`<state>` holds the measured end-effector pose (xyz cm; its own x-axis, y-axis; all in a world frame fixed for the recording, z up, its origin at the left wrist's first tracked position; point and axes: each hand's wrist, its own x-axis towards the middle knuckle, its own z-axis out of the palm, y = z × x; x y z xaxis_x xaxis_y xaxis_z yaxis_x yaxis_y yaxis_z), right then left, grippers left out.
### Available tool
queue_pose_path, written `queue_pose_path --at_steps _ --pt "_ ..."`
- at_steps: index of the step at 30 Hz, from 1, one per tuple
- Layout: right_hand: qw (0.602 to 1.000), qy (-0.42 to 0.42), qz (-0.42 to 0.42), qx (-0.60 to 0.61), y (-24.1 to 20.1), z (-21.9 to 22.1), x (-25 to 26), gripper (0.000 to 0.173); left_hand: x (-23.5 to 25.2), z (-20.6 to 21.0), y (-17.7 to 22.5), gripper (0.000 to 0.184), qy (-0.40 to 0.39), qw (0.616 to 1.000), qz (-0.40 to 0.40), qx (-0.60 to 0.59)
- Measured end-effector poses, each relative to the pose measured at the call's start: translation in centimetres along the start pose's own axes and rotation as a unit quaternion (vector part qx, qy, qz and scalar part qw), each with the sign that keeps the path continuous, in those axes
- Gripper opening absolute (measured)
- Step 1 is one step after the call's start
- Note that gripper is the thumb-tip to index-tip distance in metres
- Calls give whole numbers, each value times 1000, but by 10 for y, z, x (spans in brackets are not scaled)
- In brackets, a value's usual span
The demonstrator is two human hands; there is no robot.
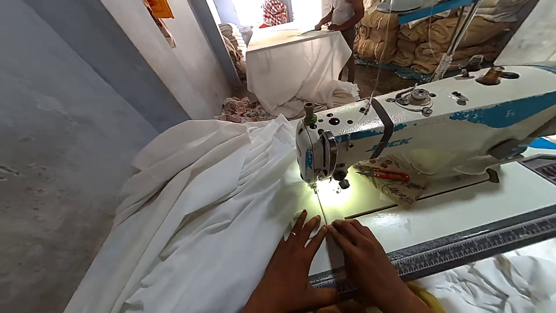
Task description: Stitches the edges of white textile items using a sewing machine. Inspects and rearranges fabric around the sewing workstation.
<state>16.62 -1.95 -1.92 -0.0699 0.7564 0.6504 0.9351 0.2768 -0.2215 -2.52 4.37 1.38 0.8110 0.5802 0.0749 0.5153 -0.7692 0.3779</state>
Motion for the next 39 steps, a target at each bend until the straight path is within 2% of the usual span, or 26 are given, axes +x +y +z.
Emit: queue_pose_path --at_steps 4,7,10,15,21,25,32,35,36,37,39 --pt "999 -28 -17 -20 8 6 20 35 21 -16 -23 99 -33 999 0 -33" --pt "998 -52 -25 -32 15 9 31 34 34 -20 -38 95 -24 998 17 -58" --pt "997 -64 -25 -38 21 13 39 38 44 -31 -43 93 -64 996 3 -55" --pt "995 -82 -25 -46 29 18 47 45 57 -34 -54 89 -69 996 -11 -47" --pt "990 -130 28 -55 27 18 51 55 68 -34 -69 83 -63 996 -20 -65" --pt "984 -157 59 -54 25 17 53 57 74 -39 -68 82 -67 995 -36 -70" --pt "982 -167 62 -65 26 20 53 59 78 -39 -67 83 -62 995 -48 -54" --pt "980 -175 83 -37 28 18 58 58 76 -42 -50 83 -95 991 -97 5" --pt "979 -179 90 -22 31 17 60 55 72 -39 -40 80 -83 988 -118 46" --pt "978 -184 93 -8 36 16 63 51 67 -30 -29 74 -33 987 -127 90" --pt "967 -229 107 29 48 7 69 47 59 -9 -12 58 108 979 -113 135"
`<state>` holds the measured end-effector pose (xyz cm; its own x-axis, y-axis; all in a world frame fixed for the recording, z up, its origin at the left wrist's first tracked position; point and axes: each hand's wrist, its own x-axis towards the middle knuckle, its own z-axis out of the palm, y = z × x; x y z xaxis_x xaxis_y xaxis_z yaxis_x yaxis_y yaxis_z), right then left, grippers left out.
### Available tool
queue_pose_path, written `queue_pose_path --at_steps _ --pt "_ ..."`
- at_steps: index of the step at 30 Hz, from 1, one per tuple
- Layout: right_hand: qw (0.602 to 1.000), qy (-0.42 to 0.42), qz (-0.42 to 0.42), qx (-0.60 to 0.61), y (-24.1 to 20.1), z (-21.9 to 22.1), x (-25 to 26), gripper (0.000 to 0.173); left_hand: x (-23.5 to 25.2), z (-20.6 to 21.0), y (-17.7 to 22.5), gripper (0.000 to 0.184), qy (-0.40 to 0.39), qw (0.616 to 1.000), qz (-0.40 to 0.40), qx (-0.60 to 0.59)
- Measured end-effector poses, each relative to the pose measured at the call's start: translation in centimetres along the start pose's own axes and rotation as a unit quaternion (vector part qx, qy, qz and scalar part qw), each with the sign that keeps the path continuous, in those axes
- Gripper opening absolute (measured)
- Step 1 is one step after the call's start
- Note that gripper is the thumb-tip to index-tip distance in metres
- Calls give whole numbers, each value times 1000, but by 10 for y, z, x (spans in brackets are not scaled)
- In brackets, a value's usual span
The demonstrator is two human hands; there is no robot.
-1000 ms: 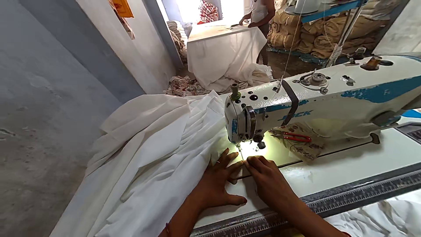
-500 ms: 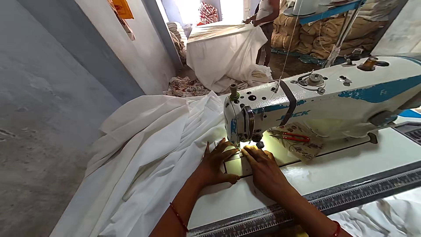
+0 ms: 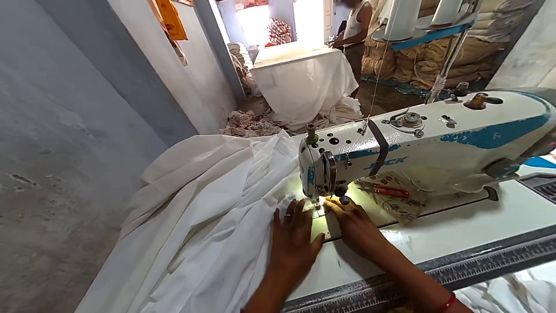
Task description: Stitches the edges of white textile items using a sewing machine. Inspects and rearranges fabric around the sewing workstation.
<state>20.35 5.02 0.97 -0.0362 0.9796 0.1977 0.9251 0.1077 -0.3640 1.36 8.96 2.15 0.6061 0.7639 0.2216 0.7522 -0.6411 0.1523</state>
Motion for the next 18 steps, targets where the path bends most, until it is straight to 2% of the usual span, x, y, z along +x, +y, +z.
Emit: queue_pose_path --at_steps 1,2,3,5,8,10,12,15,18 --pt "999 -29 0 17 3 -7 -1 48 -6 2 9 53 29 1000 -8 1" --pt "999 -45 -11 29 3 -11 -5 49 -11 2 17 54 25 999 -23 -11" --pt "998 -23 -42 33 2 -10 -11 49 -13 2 21 58 10 999 -38 -32" --pt "990 81 -118 1 1 5 -24 48 -14 7 25 64 -25 996 -54 -64" --pt "981 137 -135 -36 -5 18 -35 44 -14 12 24 60 -47 995 -55 -62" --pt "986 132 -100 4 -1 13 -40 41 -15 13 23 58 -45 996 -47 -53" --pt "985 168 -18 31 19 -5 -51 38 -17 13 22 61 -48 998 -34 -33" --pt "945 309 94 -47 90 -48 -75 36 -16 12 22 65 -60 997 -35 -24" --pt "924 346 119 -112 150 -74 -97 37 -10 2 29 72 -128 989 -66 -27"
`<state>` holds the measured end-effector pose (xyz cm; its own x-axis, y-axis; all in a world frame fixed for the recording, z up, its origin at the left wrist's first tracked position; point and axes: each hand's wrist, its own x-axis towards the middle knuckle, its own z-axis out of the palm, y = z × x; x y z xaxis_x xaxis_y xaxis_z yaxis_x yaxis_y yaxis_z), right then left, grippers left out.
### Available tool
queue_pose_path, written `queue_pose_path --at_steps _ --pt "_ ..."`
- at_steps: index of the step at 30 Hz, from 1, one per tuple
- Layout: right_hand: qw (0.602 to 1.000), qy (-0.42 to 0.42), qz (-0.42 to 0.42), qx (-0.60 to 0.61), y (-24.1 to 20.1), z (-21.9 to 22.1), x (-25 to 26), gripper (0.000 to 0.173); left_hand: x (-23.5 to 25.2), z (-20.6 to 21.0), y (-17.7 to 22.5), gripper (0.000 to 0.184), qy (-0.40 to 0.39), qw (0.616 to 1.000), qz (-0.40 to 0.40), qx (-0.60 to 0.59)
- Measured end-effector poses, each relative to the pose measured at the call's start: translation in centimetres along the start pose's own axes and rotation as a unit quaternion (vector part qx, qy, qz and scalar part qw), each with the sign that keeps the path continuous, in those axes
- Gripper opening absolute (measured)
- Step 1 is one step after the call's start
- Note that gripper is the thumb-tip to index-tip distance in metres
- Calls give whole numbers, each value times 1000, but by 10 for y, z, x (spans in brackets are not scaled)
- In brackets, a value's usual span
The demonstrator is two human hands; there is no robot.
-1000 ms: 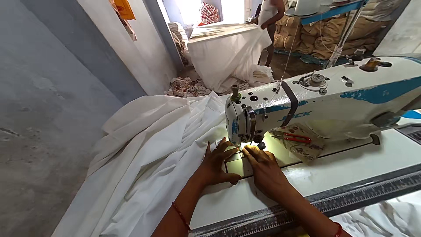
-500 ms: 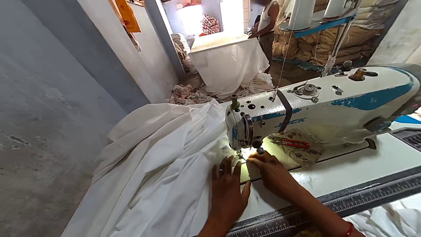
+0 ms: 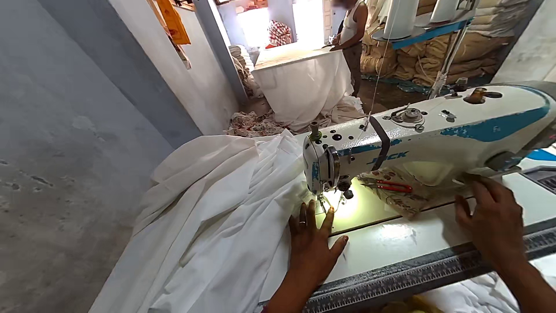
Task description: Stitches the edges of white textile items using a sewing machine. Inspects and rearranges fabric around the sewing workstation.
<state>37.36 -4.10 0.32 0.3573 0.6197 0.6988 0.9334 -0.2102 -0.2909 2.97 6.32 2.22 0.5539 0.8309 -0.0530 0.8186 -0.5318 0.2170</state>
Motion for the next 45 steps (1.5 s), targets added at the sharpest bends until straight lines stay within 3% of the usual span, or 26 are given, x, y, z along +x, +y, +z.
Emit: queue_pose_path --at_steps 6,10,15,19,21,24,26,28,31,34,37,40,45 --pt "998 30 -51 -13 17 9 -9 46 13 -9 16 88 -30 998 -49 13" --pt "999 17 -36 -27 15 7 -11 28 16 -9 27 90 -49 996 -74 14" --pt "999 15 -48 -10 19 8 -12 45 18 -2 27 91 -22 997 -70 21" --pt "999 -3 -39 -21 18 5 -11 34 12 -19 17 90 -93 994 -49 -2" --pt "999 9 -34 -15 15 2 -12 41 3 -28 6 77 -30 998 -44 -30" --pt "997 14 -76 18 -5 3 -7 41 3 -30 -21 52 195 979 -49 -40" --pt "992 -45 -114 42 -30 15 5 34 13 -39 -41 54 232 969 -75 -38" --pt "984 -142 -104 36 -55 34 23 29 28 -42 -64 62 221 968 -112 -45" --pt "963 -266 -43 -19 -80 52 52 36 33 -36 -100 71 130 972 -186 -59" --pt "954 -299 -20 15 -81 58 65 29 9 -32 -120 75 70 979 -189 -19" --pt "969 -235 -33 72 -82 47 47 14 -27 -29 -127 72 41 986 -163 8" --pt "971 -223 22 82 -103 28 24 24 -56 -27 -132 82 39 987 -156 26" --pt "924 -365 89 75 -169 11 -5 45 -93 -19 -129 94 57 985 -150 57"
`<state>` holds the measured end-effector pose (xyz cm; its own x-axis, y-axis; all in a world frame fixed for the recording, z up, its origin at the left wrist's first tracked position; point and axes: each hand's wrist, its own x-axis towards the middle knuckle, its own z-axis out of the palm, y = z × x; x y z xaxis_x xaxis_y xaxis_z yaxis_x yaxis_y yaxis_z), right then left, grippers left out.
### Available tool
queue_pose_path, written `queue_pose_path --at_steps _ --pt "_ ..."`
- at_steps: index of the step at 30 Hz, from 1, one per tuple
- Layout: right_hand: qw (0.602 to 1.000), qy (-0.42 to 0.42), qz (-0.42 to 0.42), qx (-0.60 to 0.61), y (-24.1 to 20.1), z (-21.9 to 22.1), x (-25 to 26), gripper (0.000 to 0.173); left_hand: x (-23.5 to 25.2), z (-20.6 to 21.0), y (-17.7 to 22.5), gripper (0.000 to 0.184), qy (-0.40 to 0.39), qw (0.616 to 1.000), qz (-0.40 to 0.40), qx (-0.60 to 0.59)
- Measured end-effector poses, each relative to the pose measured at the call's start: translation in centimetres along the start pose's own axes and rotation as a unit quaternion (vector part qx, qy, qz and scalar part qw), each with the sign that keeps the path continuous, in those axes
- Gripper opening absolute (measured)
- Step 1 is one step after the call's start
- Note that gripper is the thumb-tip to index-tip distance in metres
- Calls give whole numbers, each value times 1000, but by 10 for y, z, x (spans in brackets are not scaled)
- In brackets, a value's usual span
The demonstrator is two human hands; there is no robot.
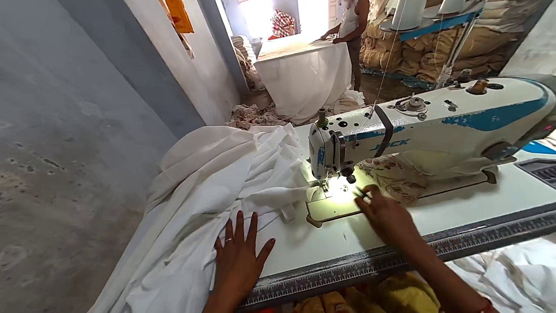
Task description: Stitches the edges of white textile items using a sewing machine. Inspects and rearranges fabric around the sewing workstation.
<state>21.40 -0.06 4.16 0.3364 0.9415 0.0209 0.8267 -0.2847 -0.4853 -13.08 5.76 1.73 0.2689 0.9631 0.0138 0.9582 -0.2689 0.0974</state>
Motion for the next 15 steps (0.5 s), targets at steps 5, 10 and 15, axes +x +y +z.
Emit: queue_pose_path --at_steps 5,10,15 --pt "995 -77 -15 -62 -49 17 -6 43 -27 6 -8 95 36 999 27 0" --pt "986 -50 -39 -155 -75 32 9 44 -42 6 -9 91 39 999 34 1" --pt "942 230 -195 -148 -54 78 29 26 -54 5 -12 83 64 994 84 -42"
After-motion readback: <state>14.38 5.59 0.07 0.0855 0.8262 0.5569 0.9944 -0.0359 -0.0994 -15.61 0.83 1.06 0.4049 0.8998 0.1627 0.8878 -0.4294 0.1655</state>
